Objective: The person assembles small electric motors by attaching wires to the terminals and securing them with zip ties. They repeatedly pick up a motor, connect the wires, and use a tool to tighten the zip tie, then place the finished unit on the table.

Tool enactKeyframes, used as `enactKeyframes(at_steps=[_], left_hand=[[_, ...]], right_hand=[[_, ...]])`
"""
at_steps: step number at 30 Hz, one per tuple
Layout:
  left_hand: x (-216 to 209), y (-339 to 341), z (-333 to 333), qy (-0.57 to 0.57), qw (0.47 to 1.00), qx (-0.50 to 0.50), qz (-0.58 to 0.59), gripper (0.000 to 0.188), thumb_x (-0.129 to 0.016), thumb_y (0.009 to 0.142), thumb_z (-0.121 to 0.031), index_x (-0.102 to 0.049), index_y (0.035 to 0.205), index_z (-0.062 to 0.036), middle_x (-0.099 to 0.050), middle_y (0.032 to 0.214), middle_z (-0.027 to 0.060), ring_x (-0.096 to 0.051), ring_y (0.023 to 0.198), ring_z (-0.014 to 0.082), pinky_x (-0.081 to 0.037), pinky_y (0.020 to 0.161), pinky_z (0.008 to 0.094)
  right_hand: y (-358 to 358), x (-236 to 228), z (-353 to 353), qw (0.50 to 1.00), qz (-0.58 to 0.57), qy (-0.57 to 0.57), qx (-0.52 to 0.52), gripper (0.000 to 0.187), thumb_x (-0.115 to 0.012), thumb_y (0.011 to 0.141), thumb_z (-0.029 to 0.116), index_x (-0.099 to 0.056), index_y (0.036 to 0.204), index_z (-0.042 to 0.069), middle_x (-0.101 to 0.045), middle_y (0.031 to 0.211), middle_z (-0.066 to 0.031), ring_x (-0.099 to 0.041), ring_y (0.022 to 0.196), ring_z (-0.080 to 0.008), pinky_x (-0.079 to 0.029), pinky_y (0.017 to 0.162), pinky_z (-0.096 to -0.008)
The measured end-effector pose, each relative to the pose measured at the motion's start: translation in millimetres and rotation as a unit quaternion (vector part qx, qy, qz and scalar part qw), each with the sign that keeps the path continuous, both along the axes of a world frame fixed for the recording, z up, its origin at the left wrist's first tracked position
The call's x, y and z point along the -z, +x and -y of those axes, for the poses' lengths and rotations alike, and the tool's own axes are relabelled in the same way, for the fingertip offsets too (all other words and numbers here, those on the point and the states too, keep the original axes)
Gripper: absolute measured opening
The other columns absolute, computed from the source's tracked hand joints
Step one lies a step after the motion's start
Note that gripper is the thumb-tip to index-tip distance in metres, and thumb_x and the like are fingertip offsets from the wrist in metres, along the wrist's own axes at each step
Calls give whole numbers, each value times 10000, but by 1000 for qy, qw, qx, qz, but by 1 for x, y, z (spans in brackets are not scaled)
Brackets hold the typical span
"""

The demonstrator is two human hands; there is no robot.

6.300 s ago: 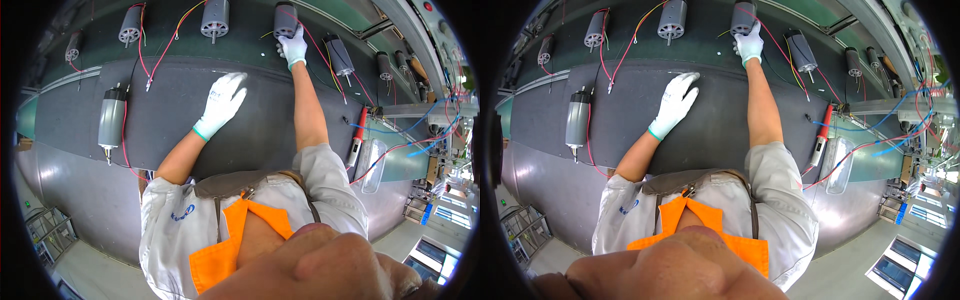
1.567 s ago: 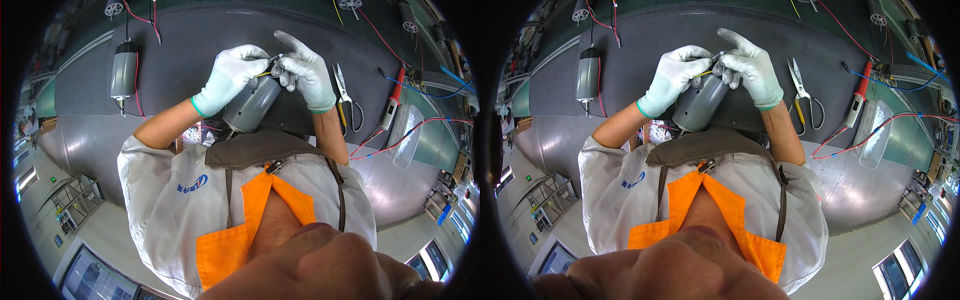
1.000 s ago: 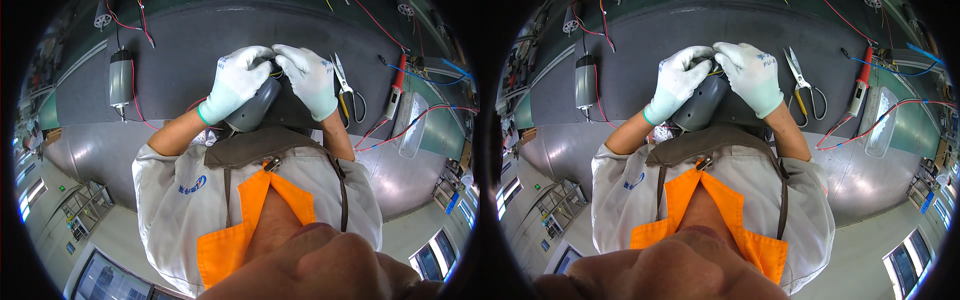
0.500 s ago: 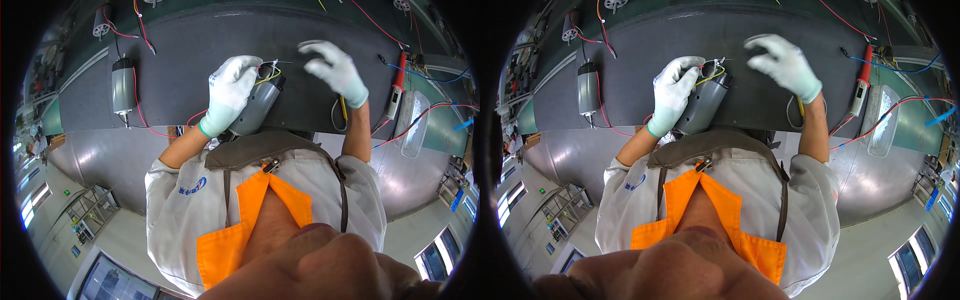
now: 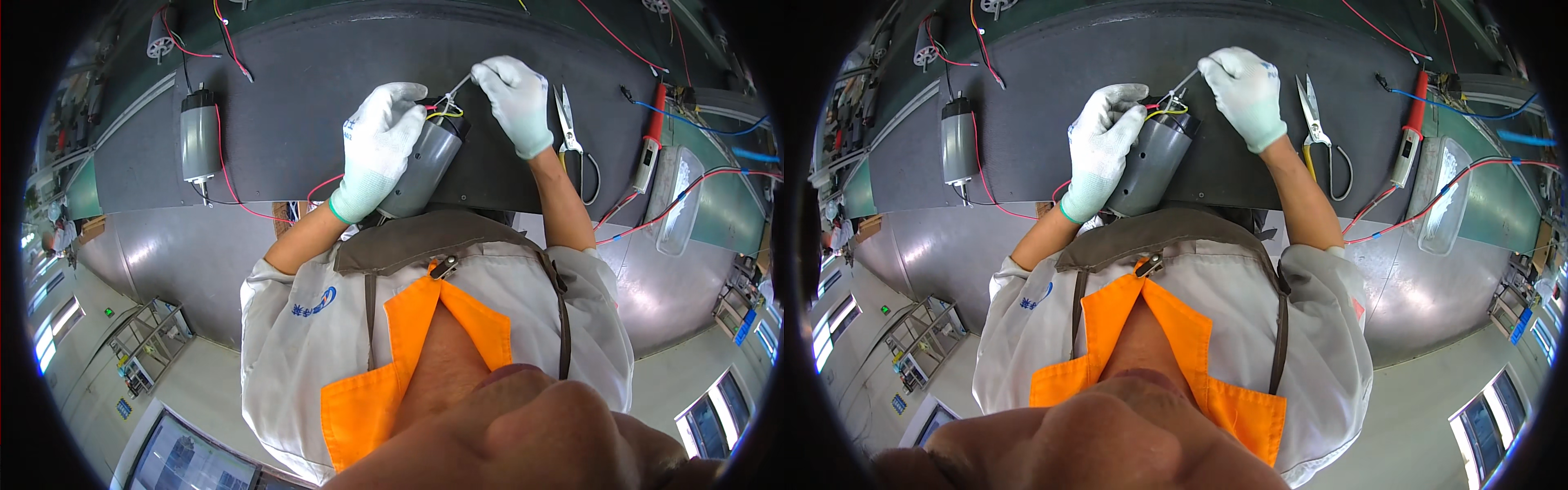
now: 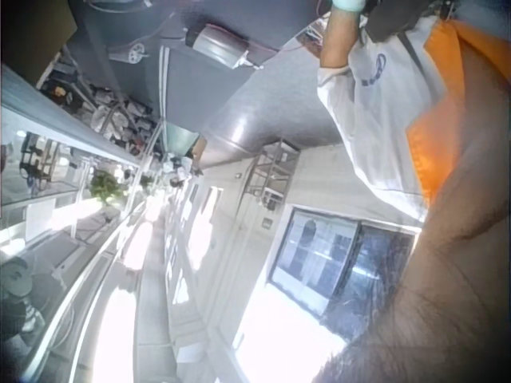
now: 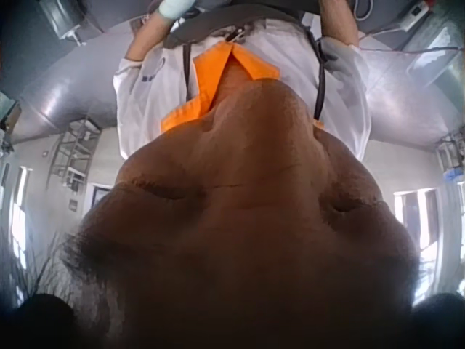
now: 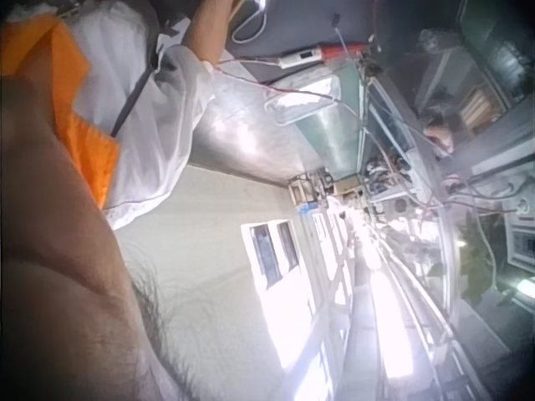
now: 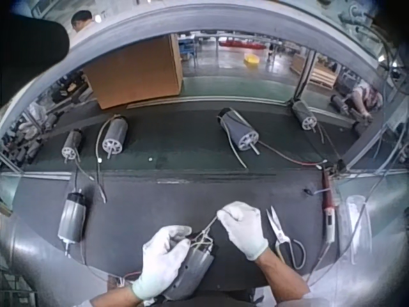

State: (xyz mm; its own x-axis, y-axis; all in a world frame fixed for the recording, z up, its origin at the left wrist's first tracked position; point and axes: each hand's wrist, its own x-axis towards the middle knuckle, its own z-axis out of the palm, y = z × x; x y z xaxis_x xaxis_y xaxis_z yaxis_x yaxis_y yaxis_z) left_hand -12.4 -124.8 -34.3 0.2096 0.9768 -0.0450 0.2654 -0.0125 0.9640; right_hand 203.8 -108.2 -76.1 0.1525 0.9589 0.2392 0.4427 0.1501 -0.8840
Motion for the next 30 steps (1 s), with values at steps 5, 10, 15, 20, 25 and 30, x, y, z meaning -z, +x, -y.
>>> enactKeyframes(at_steps=[5,10,15,20,25,30], left_hand=[[6,2,-4,234,961,64,-135,149,-671,905,-80,-676,1048,-39,-687,930,158,-690,794,300,-549,715,366],[16,8,-12,340,922,102,-154,103,-686,883,-80,-631,970,-84,-658,801,120,-654,671,327,-511,585,394],[-1,1,-21,369,851,238,-289,77,-611,905,-150,-602,948,-86,-639,752,97,-668,650,294,-510,538,406],[-9,-11,-32,444,744,352,-354,236,-604,815,-153,-592,1034,-66,-642,735,63,-660,570,241,-506,483,411],[-10,-11,-28,421,719,407,-376,337,-619,788,-142,-561,1071,31,-631,725,74,-646,536,232,-496,462,386],[-19,-14,-38,413,780,343,-320,262,-626,941,-275,-647,1098,-67,-630,763,97,-655,620,281,-524,544,388]], right_hand=[[8,6,-26,996,66,40,49,185,-691,905,171,-709,819,8,-649,699,-100,-617,595,-211,-478,578,-339],[-6,-1,-16,891,-451,-49,-13,245,-622,1011,201,-706,994,-29,-730,907,-161,-736,863,-216,-585,597,-301],[-15,-51,25,868,-438,-193,-132,333,-551,1049,273,-637,1005,-45,-479,633,-5,-478,511,-102,-363,447,-235],[-3,-54,42,871,-442,-202,-69,280,-596,1022,222,-642,927,-37,-386,576,52,-337,457,-47,-250,421,-225],[-45,-52,-28,816,-526,-188,-152,215,-668,964,164,-676,897,-40,-470,608,32,-392,491,-46,-273,432,-222],[17,-58,27,973,-218,-66,40,312,-615,1025,286,-714,1101,0,-728,927,-55,-705,758,-125,-557,638,-253]])
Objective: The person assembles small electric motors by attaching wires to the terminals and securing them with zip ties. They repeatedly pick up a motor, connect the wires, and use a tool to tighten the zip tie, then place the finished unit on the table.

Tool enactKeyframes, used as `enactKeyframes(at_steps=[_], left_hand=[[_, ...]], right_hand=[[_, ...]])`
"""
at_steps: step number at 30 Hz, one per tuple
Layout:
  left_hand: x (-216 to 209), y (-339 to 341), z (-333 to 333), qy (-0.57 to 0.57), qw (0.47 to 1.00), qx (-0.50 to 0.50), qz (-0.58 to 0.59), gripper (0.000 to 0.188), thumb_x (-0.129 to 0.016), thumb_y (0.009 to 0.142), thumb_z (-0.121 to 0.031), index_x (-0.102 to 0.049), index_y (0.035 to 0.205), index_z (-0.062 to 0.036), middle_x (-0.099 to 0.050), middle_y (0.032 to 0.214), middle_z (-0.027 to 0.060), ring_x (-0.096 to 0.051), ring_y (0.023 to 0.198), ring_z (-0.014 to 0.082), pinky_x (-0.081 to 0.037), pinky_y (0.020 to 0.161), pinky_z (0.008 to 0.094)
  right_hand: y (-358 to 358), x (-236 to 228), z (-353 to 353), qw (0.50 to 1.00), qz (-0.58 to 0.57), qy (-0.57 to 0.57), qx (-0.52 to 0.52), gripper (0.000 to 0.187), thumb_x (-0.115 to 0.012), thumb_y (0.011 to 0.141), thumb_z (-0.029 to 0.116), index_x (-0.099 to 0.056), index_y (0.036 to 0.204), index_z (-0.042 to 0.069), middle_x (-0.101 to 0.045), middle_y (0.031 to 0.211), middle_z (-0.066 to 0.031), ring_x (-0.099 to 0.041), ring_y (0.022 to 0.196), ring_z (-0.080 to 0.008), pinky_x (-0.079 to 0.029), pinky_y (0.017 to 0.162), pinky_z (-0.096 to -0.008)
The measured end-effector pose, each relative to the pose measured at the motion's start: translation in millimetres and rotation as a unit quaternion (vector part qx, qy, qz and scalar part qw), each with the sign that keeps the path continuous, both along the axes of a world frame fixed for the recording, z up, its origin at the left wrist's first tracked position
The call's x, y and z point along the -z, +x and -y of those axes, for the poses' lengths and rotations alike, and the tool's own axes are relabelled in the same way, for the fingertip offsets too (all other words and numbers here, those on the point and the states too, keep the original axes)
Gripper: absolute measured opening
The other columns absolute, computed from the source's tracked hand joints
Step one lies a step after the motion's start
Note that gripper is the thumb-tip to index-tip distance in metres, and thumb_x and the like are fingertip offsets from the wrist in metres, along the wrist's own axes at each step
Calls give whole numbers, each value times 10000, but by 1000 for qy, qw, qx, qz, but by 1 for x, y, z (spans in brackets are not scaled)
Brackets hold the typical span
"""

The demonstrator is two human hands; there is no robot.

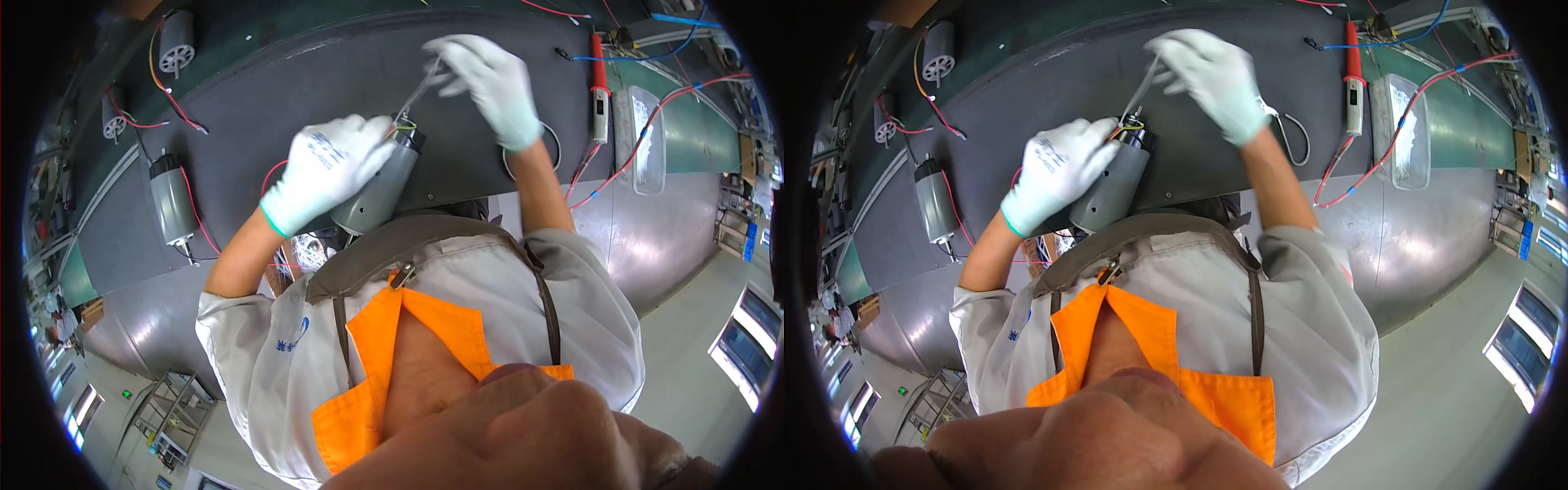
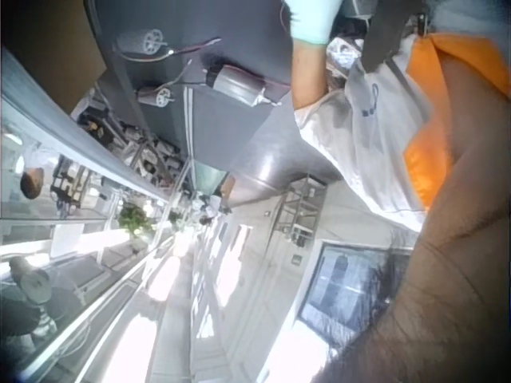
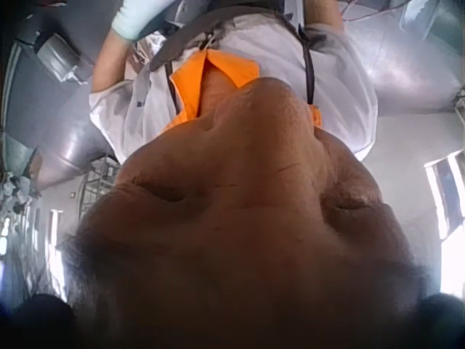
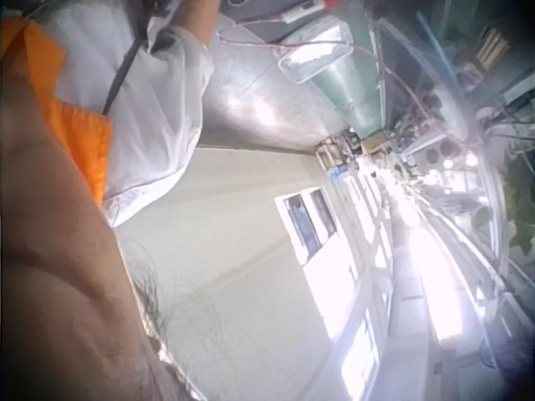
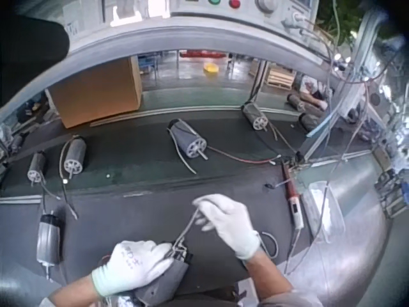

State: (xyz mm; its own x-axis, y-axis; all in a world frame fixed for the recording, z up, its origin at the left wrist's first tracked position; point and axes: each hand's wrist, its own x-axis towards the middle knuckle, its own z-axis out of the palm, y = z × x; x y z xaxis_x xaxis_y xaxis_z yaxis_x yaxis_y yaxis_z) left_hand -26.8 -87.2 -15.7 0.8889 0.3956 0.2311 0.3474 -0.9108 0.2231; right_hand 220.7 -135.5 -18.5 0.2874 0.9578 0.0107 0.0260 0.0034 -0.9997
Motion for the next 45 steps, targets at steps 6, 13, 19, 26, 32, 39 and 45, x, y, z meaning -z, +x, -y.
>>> enactKeyframes(at_steps=[6,13,19,26,32,39,45], left_hand=[[0,15,-40,-110,985,105,80,320,-615,978,-279,-645,1169,-24,-680,1061,151,-657,1013,330,-542,858,388],[1,29,-62,-608,788,-82,54,371,-606,994,-353,-743,1132,-37,-744,1103,51,-663,1057,150,-504,944,310],[1,15,-58,-644,746,-79,153,437,-612,988,-412,-724,1168,-30,-721,1180,62,-652,1092,142,-483,976,310],[-10,36,-62,-582,799,-37,148,394,-637,977,-368,-732,1117,-12,-733,1091,72,-653,1026,138,-481,932,301],[-26,54,-67,-497,853,-36,153,328,-651,965,-321,-751,1009,-11,-733,907,56,-634,849,117,-491,756,294],[-31,53,-68,-448,883,-73,118,325,-650,958,-326,-751,1008,-21,-737,886,72,-640,792,129,-495,703,303],[-44,-9,-60,-449,848,-84,268,434,-634,975,-382,-716,1161,2,-730,1124,74,-651,1054,128,-479,963,296]], right_hand=[[64,52,150,799,574,-171,53,767,-805,773,165,-476,1461,90,-560,1260,-282,-561,1119,-460,-473,974,-501],[37,29,172,798,501,-334,10,848,-734,786,-1,-359,1540,106,-559,1233,-280,-574,1123,-450,-501,936,-484],[49,41,179,742,609,-276,-41,844,-679,797,-81,-346,1552,98,-562,1210,-256,-593,1094,-421,-541,923,-457],[44,10,145,980,-73,-164,-89,704,-668,882,-4,-397,1530,31,-582,1052,-54,-623,958,-131,-535,916,-275],[25,12,81,905,329,-44,-265,656,-660,967,449,-484,1408,-4,-659,1059,-211,-668,944,-357,-528,848,-430],[3,-20,56,789,534,-68,-296,625,-679,936,509,-550,1296,15,-676,919,-214,-678,848,-394,-523,710,-449],[13,2,70,889,414,-52,-187,519,-734,910,471,-598,1206,66,-597,623,-95,-635,540,-262,-480,523,-348]])
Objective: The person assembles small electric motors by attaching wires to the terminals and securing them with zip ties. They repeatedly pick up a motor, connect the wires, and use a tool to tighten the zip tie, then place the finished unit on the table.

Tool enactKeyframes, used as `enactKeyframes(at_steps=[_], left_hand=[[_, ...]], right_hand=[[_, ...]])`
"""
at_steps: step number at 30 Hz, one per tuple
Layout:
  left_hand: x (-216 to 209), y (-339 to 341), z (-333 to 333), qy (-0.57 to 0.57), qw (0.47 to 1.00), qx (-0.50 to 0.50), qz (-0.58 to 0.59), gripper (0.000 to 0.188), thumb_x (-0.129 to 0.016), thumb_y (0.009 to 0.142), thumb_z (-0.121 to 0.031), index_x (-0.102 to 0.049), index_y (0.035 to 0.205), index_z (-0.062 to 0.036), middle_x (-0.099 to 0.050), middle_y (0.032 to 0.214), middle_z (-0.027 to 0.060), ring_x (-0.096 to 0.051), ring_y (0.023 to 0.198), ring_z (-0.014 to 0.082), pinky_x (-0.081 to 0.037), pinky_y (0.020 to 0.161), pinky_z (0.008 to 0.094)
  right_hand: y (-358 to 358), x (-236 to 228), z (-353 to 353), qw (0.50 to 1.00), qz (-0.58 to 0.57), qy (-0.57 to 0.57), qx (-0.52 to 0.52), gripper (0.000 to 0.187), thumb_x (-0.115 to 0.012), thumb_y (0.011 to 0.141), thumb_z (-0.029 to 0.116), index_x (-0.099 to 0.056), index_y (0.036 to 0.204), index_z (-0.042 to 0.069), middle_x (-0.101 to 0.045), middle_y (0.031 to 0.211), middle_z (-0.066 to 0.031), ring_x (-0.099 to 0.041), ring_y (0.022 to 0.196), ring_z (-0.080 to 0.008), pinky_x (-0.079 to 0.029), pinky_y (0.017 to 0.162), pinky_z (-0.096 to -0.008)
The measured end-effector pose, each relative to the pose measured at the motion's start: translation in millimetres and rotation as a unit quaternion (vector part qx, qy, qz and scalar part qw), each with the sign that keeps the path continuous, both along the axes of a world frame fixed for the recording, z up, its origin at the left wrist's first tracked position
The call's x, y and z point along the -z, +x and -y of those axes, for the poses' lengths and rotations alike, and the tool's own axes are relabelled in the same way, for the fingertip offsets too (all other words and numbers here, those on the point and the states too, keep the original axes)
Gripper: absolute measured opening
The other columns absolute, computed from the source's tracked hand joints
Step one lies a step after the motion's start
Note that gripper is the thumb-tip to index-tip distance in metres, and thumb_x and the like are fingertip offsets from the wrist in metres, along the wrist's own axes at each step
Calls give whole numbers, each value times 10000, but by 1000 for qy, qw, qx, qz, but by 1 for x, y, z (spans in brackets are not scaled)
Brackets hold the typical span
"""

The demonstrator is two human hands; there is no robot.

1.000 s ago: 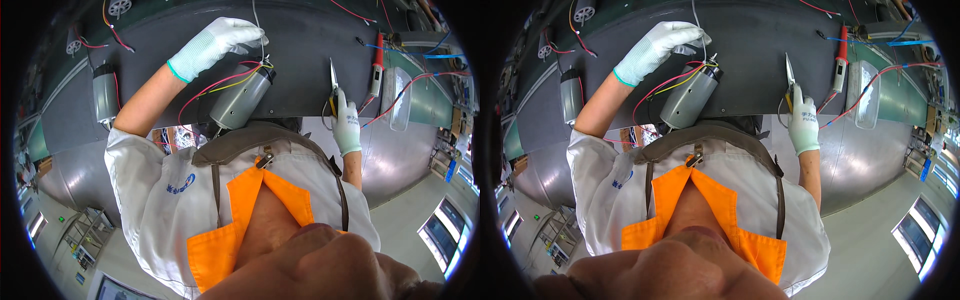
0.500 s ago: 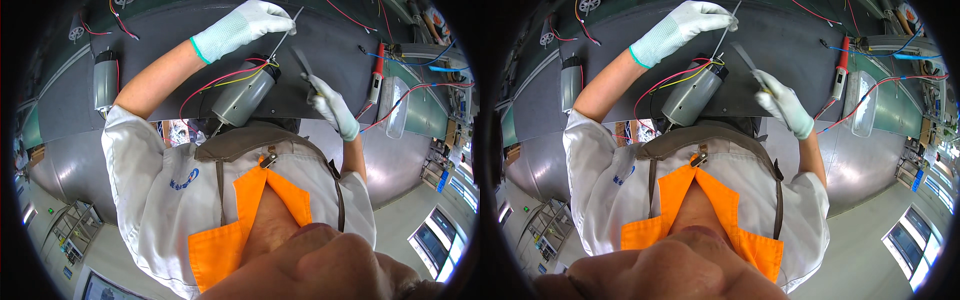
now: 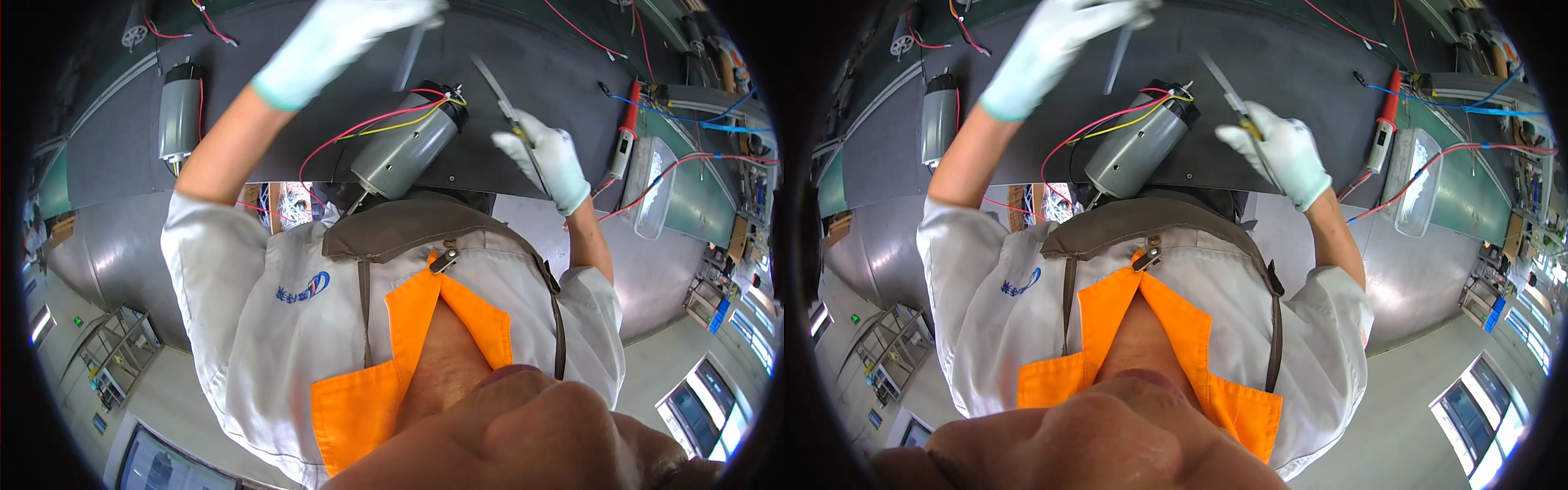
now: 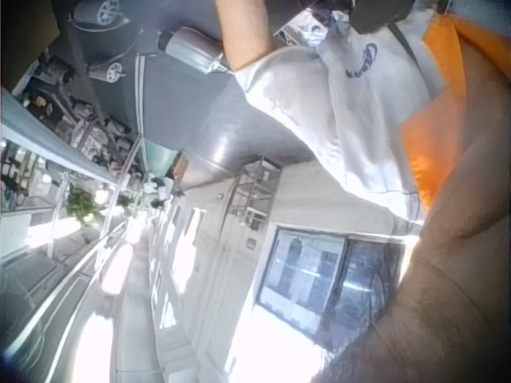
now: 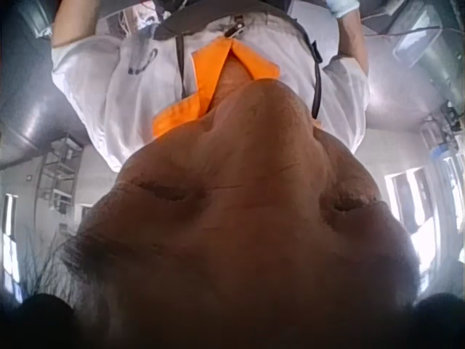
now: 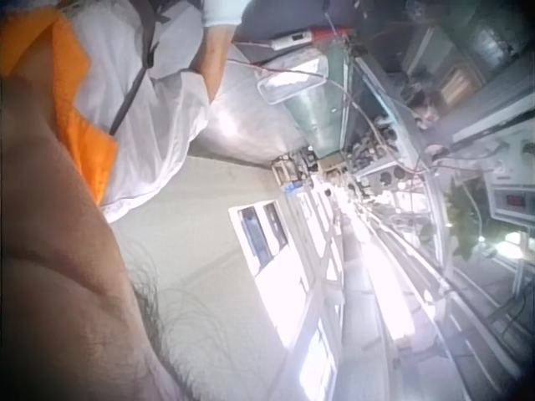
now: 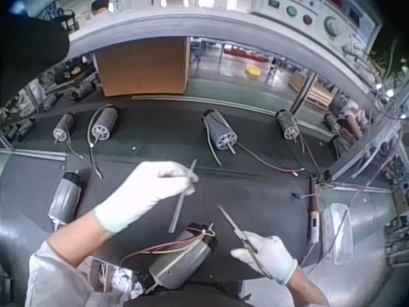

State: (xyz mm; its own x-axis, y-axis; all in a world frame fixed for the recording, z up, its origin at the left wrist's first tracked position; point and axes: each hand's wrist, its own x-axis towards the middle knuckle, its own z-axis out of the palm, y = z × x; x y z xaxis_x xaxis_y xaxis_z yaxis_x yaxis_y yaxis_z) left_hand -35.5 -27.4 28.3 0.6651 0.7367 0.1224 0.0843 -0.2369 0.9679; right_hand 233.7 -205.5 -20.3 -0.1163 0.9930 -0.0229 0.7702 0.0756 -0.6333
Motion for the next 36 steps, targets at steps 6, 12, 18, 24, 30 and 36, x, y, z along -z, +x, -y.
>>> enactKeyframes(at_steps=[6,12,18,24,30,36], left_hand=[[1,-135,50,-27,924,91,-371,436,-729,900,-371,-716,1116,8,-712,1032,167,-701,972,277,-546,893,379],[94,-52,136,282,938,-97,-175,552,-706,851,-314,-607,1303,-14,-630,1244,225,-632,1095,410,-505,960,481],[107,7,12,333,878,-337,-71,331,-656,912,-236,-643,1185,-47,-618,1093,213,-606,1018,410,-514,860,481],[87,-46,-89,-225,938,-239,116,341,-616,986,-159,-615,1277,18,-551,807,12,-541,651,124,-461,608,284],[92,-58,0,-301,922,-179,163,407,-549,1048,-207,-545,1345,70,-521,858,21,-548,772,152,-472,705,305],[91,-23,23,-421,887,57,180,461,-586,1024,-317,-621,1285,61,-693,1144,136,-691,993,223,-563,896,376]], right_hand=[[19,16,6,979,193,-56,41,567,-757,904,369,-566,1332,49,-710,982,-156,-728,776,-292,-561,636,-407],[-52,26,-20,760,-478,-433,80,651,-736,907,524,-667,1102,-93,-704,932,-156,-727,752,-207,-606,601,-308],[-79,42,-137,896,-425,-56,119,617,-690,953,406,-596,1300,-95,-709,901,-94,-687,781,-151,-561,659,-314],[-7,23,-111,882,-459,8,102,432,-627,1020,313,-639,1322,4,-729,1121,-85,-690,971,-154,-559,850,-297],[154,43,-17,731,-342,258,531,427,-686,984,213,-568,1328,-11,-681,1027,-123,-699,811,-207,-604,685,-324],[151,12,-52,907,-347,-26,235,277,-692,973,216,-699,1166,17,-714,912,-104,-682,758,-142,-566,658,-278]])
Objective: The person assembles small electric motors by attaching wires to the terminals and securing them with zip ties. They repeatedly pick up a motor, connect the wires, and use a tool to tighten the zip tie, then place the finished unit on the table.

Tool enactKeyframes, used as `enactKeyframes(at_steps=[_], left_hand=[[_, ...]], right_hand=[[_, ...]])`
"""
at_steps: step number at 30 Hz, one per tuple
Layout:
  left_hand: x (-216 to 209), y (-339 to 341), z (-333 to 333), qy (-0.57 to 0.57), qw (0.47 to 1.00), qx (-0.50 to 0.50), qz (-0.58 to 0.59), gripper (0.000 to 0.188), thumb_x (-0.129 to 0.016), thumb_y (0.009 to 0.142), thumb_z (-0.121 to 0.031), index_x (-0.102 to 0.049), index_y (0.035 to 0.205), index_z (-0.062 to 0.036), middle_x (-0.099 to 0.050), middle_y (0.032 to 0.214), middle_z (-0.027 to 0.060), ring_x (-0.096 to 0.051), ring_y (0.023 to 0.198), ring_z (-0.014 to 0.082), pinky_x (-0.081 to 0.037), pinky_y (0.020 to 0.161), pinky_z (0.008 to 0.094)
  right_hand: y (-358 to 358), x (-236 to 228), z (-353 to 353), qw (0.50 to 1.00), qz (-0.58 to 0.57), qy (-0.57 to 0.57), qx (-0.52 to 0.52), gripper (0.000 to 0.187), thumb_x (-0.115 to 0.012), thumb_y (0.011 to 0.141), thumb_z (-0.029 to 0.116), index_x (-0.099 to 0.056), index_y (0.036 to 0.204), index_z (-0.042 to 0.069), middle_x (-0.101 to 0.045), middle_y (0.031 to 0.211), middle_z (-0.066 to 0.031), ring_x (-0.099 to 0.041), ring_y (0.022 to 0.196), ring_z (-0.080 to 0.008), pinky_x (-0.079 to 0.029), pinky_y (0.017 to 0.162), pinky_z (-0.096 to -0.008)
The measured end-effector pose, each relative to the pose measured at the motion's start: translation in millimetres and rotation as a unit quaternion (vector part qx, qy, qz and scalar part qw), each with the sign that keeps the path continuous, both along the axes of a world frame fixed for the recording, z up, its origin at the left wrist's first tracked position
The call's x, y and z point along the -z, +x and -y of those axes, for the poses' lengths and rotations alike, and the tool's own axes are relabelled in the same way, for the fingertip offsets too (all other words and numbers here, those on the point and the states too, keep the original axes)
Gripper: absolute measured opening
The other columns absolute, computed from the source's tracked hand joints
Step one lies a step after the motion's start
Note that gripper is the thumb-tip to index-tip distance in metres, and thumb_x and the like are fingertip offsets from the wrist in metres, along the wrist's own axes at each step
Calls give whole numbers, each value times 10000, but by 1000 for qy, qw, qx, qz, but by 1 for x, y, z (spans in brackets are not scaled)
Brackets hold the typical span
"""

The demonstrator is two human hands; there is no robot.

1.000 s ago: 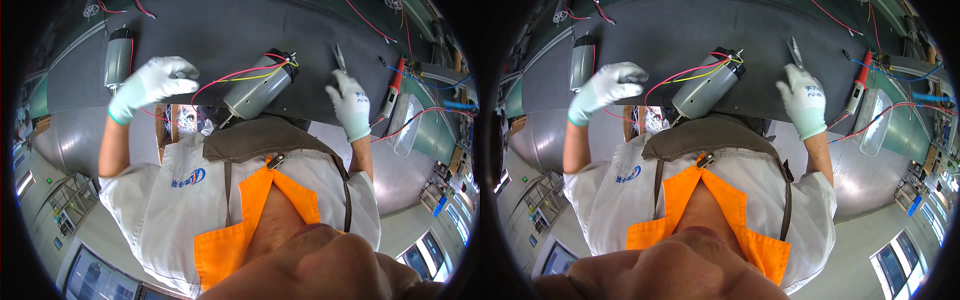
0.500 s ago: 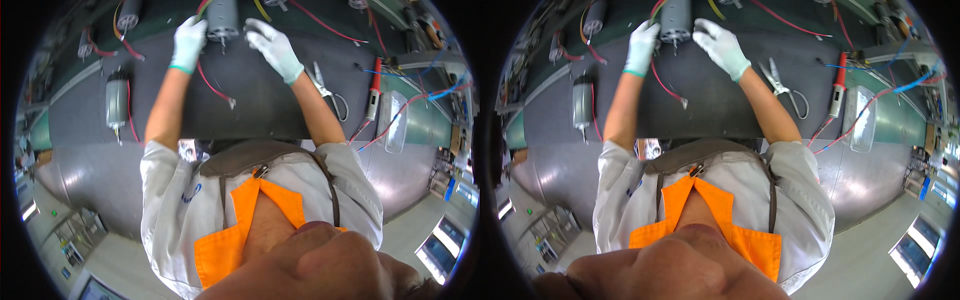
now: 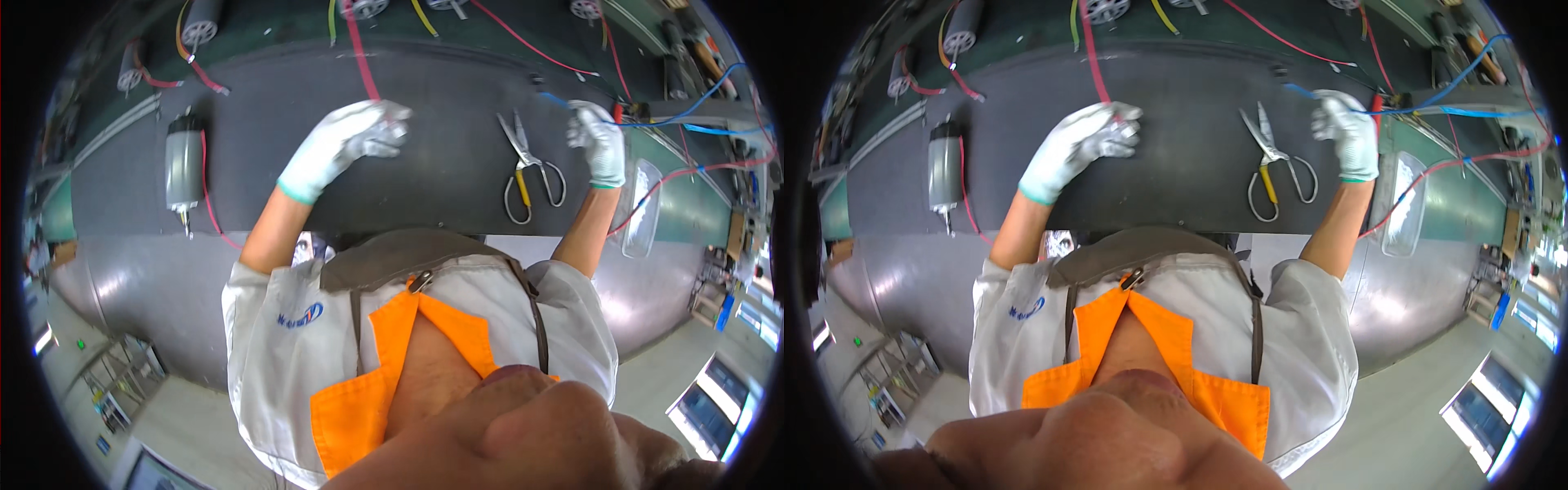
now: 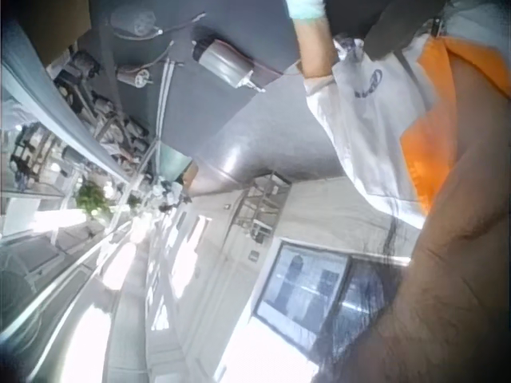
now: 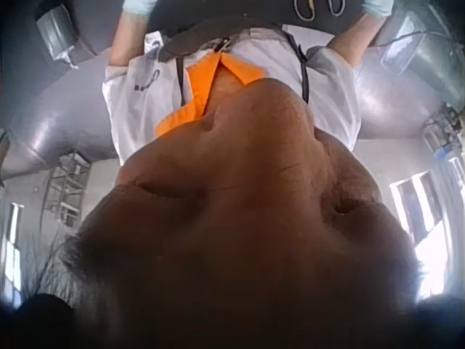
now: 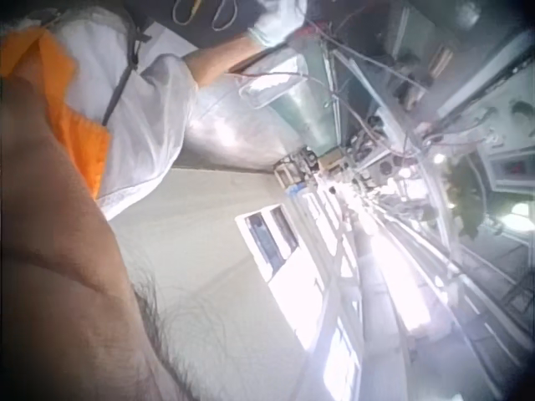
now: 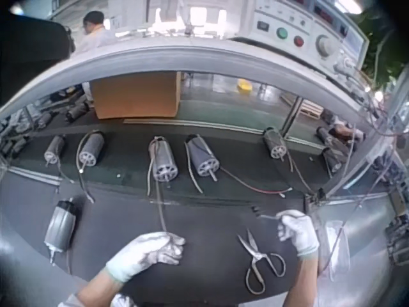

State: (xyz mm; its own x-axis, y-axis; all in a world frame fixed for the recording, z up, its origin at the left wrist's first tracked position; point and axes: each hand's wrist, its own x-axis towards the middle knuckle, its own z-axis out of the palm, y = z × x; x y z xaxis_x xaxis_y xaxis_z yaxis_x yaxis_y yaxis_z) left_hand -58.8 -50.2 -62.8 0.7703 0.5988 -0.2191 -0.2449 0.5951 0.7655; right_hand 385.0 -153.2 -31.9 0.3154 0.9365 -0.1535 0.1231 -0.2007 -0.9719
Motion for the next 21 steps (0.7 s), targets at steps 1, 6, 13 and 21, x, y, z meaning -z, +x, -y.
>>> enactKeyframes(at_steps=[1,6,13,21], left_hand=[[-6,6,3,8,1000,-5,-10,440,-592,1023,-304,-632,1270,59,-698,1129,136,-696,983,223,-565,892,375],[-21,27,4,51,995,-79,-18,389,-583,1031,-267,-644,1252,47,-709,1074,111,-717,966,239,-581,892,383],[-32,39,13,35,985,-170,5,320,-596,1028,-216,-644,1194,54,-718,1049,121,-733,906,208,-604,832,372],[-37,50,16,73,980,-183,17,285,-564,1045,-223,-631,1186,16,-712,1039,88,-711,894,166,-570,836,323]], right_hand=[[-38,-8,-5,995,1,-62,-82,250,-689,974,209,-719,1131,18,-715,884,-87,-676,749,-128,-558,660,-266],[-171,12,-6,941,29,12,-338,256,-688,972,179,-739,1148,0,-729,926,-86,-681,796,-131,-559,743,-262],[-200,-16,-2,940,-198,129,-248,721,-606,1024,330,-314,1540,-81,-706,852,-178,-701,757,-207,-563,670,-296],[-219,-3,-19,902,-329,173,-219,698,-606,1008,224,-287,1550,-79,-704,836,-190,-697,680,-230,-564,587,-321]])
